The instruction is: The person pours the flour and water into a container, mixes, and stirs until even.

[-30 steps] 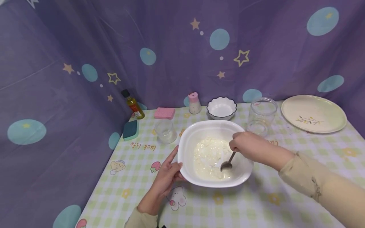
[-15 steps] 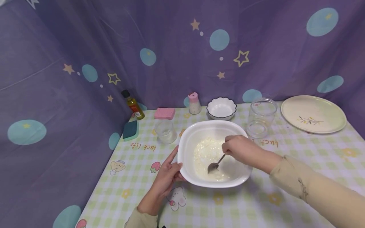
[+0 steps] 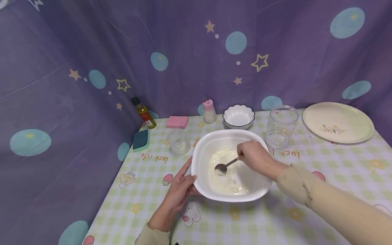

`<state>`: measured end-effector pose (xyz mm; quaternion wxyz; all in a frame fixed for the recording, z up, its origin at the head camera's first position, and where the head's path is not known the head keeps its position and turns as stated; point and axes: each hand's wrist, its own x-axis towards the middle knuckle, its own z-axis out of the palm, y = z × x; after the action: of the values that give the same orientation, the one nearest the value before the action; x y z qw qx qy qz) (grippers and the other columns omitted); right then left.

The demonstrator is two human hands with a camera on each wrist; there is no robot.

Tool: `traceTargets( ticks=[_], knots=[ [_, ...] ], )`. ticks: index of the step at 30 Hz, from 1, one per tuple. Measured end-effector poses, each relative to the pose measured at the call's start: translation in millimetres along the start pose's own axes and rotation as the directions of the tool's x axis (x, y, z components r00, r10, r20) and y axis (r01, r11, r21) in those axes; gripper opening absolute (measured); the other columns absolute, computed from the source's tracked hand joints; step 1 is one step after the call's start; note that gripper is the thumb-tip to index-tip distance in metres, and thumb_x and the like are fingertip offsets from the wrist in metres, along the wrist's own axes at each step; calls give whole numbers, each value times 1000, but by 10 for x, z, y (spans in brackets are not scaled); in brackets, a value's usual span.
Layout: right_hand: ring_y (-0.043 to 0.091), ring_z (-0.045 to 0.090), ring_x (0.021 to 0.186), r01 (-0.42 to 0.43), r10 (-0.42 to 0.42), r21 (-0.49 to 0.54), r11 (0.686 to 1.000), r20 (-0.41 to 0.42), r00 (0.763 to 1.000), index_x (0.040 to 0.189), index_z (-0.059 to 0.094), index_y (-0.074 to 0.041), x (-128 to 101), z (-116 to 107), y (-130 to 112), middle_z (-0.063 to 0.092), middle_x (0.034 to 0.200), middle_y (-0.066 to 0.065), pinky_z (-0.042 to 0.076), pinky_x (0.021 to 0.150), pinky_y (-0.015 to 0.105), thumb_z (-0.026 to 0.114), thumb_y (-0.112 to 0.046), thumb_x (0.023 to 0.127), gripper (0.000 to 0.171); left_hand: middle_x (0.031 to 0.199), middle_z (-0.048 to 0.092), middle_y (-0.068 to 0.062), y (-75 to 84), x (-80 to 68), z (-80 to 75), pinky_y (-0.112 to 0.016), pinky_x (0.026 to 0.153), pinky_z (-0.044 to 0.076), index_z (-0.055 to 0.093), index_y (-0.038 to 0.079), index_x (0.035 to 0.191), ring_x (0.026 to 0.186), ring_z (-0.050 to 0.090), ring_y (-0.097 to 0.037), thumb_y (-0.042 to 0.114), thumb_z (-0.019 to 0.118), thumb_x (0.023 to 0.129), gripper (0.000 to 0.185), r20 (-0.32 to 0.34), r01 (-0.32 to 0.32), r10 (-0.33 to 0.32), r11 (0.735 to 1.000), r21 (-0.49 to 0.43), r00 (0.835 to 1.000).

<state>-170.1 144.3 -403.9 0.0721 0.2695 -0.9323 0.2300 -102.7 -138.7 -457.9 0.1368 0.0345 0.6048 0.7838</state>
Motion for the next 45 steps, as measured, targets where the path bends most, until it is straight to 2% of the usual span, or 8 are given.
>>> traceTargets(
  ticks=[8, 14, 20, 22, 28, 32, 39, 45],
  knots=[
    [10, 53, 59, -121, 118, 60, 991, 44, 992, 71, 64, -12, 91, 44, 138, 60, 64, -6, 46, 58, 33, 78, -10, 80, 16, 80, 70, -13, 2, 0, 7, -35, 63, 59, 29, 27, 154, 60, 69, -17, 4, 53, 97, 66, 3, -7, 7, 1000, 5, 1000],
    [12, 56, 49, -304, 285, 212, 929, 117, 951, 80, 67, -6, 130, -12, 206, 62, 62, -1, 46, 50, 29, 68, -14, 90, 13, 84, 69, -20, 3, -1, 8, -36, 63, 59, 30, 28, 154, 60, 70, -18, 5, 54, 97, 66, -1, -3, 3, 1000, 8, 1000],
    [12, 57, 49, -378, 361, 179, 908, 119, 925, 84, 69, -2, 125, -120, 231, 63, 63, -1, 46, 52, 30, 66, -16, 92, 16, 82, 69, -18, -2, -4, 2, -36, 63, 59, 30, 29, 153, 61, 70, -19, 5, 53, 97, 65, -2, -3, 3, 1000, 18, 1000],
    [13, 56, 51, -372, 360, 155, 915, 104, 927, 82, 69, -2, 114, -159, 230, 61, 62, 0, 45, 52, 30, 67, -14, 91, 15, 81, 69, -16, -3, -4, 0, -36, 63, 59, 30, 28, 154, 61, 70, -19, 5, 53, 97, 65, 0, -5, 5, 1000, 17, 1000],
    [19, 55, 61, -281, 281, 29, 959, 12, 960, 75, 69, -4, 78, -257, 217, 65, 68, 2, 45, 57, 35, 72, -9, 85, 11, 80, 69, -14, -1, -7, 1, -36, 63, 59, 29, 28, 154, 61, 70, -18, 5, 54, 97, 66, 0, -4, 4, 1000, 7, 1000],
    [21, 59, 65, -237, 237, -25, 971, 15, 971, 76, 71, -5, 61, -317, 196, 68, 72, 4, 48, 62, 41, 74, -9, 83, 10, 81, 69, -16, 1, -8, 3, -36, 64, 59, 30, 27, 154, 61, 70, -19, 4, 53, 97, 65, -2, -3, 3, 1000, -3, 1000],
    [13, 52, 60, -187, 186, 10, 982, 38, 982, 75, 72, -8, 42, -350, 151, 64, 67, -4, 45, 57, 33, 72, -6, 84, 9, 80, 69, -14, -2, -4, 3, -36, 64, 59, 29, 27, 154, 61, 70, -19, 4, 53, 97, 66, 2, -2, 2, 1000, -8, 1000],
    [15, 56, 62, -115, 116, 37, 993, -39, 992, 81, 72, -6, 63, -248, 94, 67, 72, -2, 46, 59, 34, 72, -3, 84, 5, 79, 70, -11, -11, 1, -1, -36, 64, 59, 30, 29, 154, 61, 70, -19, 5, 53, 98, 65, 8, -4, 4, 1000, -11, 1000]
  ],
)
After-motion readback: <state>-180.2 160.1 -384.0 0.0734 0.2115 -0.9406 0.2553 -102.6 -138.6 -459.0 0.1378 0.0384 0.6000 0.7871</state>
